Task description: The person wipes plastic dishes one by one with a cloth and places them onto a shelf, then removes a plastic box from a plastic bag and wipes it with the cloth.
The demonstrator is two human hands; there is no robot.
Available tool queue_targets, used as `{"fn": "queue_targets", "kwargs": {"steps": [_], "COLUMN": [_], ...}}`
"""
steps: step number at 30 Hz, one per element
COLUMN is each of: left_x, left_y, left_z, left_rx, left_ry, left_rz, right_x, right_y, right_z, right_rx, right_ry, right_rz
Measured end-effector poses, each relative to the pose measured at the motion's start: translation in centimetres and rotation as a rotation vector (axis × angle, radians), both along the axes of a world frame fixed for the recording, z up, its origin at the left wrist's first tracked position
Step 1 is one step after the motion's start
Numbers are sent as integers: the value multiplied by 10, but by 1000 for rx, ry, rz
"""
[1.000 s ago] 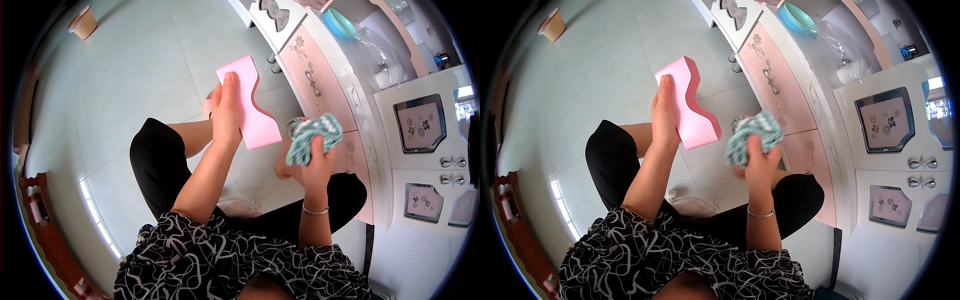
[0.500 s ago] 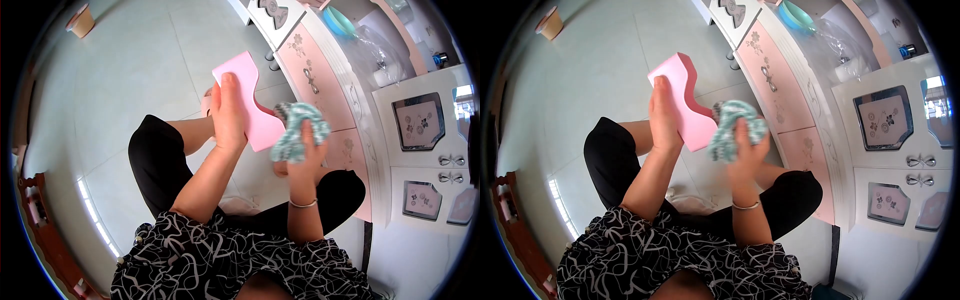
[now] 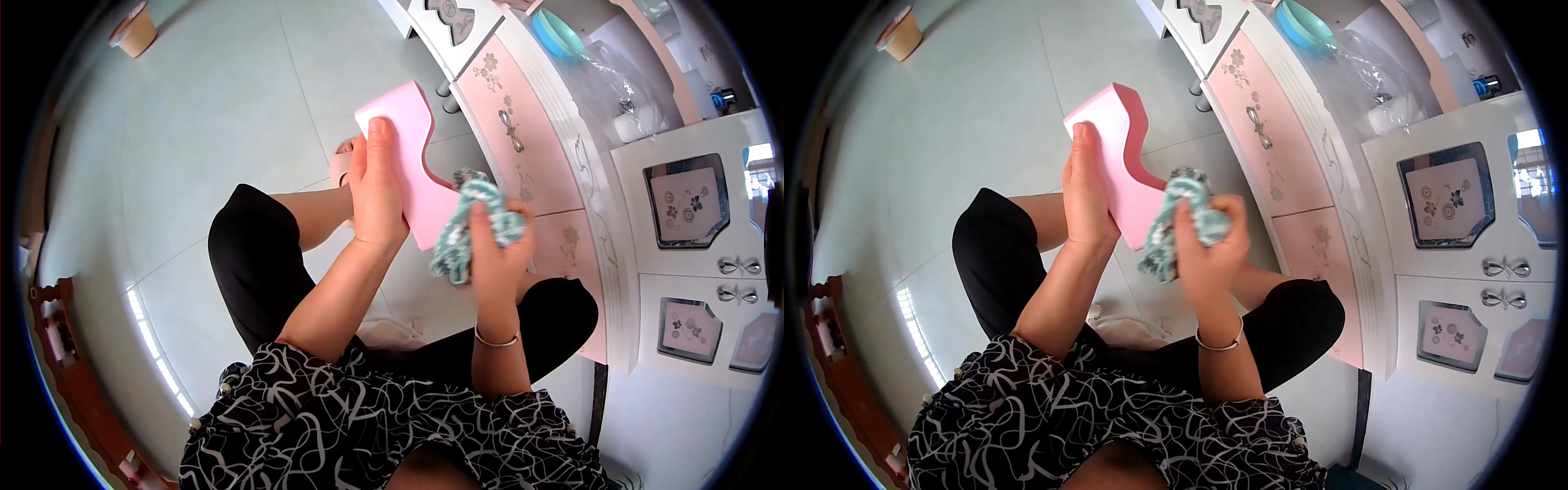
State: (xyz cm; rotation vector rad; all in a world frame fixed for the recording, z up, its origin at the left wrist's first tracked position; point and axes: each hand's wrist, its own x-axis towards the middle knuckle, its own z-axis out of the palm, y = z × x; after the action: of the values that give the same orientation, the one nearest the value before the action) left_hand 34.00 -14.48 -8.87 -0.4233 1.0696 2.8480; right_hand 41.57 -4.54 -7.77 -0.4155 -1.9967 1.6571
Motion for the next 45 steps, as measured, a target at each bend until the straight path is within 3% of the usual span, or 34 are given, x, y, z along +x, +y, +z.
{"fn": "queue_targets", "kwargs": {"steps": [2,4,5,17,22,25,28,29,30,32,37,39,41,45], "left_x": [0,0,0,-5,-4,-5,-8,-9,-9,-8,1,0,-4,2], "left_y": [-1,-2,-2,-2,3,1,-1,1,2,4,12,12,9,8], "left_z": [5,7,7,-2,-4,-10,-29,-32,-34,-36,-35,-43,-59,-46], "left_rx": [36,31,59,153,238,507,726,651,650,764,664,640,641,665], "left_ry": [25,33,33,16,38,8,22,16,17,41,27,10,197,157], "left_rz": [20,9,-30,-260,-370,-449,-580,-558,-560,-641,-567,-545,-748,-664], "right_x": [-3,3,4,4,-2,6,11,9,10,13,10,5,3,6], "right_y": [12,26,30,36,26,37,50,58,55,47,24,20,19,22], "right_z": [11,8,8,43,59,65,66,63,64,67,64,62,63,68], "right_rx": [-281,-296,-180,-376,-212,-131,-498,-580,-579,-439,43,68,90,131], "right_ry": [77,83,79,155,168,255,538,616,617,472,502,521,527,538], "right_rz": [-1,63,32,197,212,6,231,442,441,262,404,434,446,355]}}
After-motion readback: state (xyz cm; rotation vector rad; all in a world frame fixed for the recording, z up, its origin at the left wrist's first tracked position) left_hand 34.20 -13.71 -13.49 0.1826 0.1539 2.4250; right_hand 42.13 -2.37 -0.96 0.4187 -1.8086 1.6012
